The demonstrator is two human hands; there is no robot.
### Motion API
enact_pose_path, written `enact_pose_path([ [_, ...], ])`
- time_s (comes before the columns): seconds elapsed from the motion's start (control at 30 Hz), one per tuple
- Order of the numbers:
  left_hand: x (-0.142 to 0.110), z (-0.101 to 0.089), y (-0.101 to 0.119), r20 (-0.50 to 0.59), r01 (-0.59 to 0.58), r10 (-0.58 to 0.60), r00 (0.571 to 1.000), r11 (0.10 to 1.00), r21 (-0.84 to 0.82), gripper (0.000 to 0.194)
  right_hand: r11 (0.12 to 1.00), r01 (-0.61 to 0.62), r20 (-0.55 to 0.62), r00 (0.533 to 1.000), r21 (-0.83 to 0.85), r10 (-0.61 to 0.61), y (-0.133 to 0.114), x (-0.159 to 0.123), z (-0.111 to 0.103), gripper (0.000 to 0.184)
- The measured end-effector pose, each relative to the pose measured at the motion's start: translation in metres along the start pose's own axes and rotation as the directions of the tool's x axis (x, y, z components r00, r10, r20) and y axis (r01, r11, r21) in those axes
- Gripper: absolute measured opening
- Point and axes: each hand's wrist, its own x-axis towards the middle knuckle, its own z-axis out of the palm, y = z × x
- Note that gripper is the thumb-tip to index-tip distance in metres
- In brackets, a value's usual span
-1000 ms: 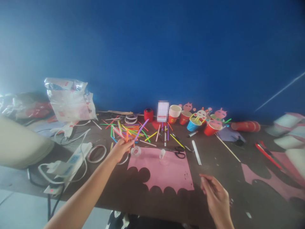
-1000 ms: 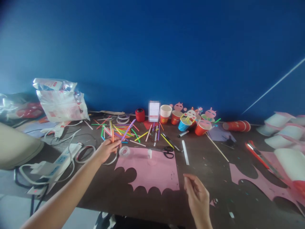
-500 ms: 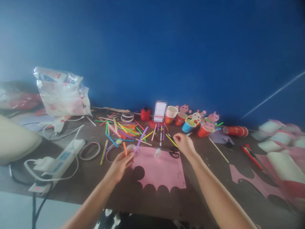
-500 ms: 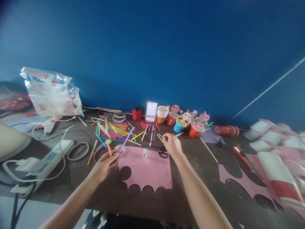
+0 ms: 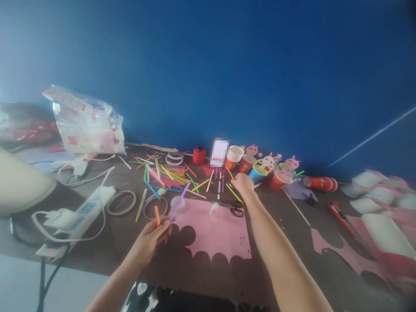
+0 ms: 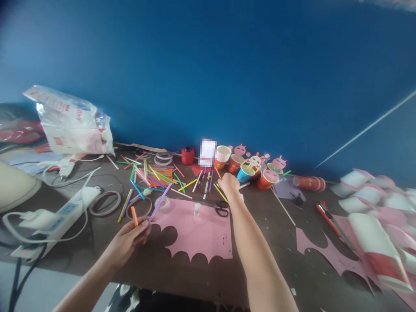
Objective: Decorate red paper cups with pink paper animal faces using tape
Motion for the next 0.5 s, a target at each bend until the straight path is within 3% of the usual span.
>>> enact_pose_path([
  [0.17, 0.011, 0.009, 0.001, -0.049, 0.046, -0.047, 0.998, 0.999, -0.017, 0.032, 0.983, 0.046, -0.025, 0.999, 0.177, -0.042, 0.028, -0.028, -0.006, 0.018],
  [0.37, 0.027, 0.026, 0.003, -0.001, 0.051, -0.051, 0.999, 0.998, -0.021, 0.032, 0.883, 0.097, -0.051, 0.995, 0.458, -0.083, 0.040, -0.063, -0.005, 0.025],
  [0.5, 0.046, 0.031, 0.011, 0.035, -0.018, 0.014, 0.999, 0.992, 0.129, 0.037, 0.786, 0.103, -0.050, 0.995, 0.609, -0.092, 0.039, -0.082, -0.006, 0.026],
])
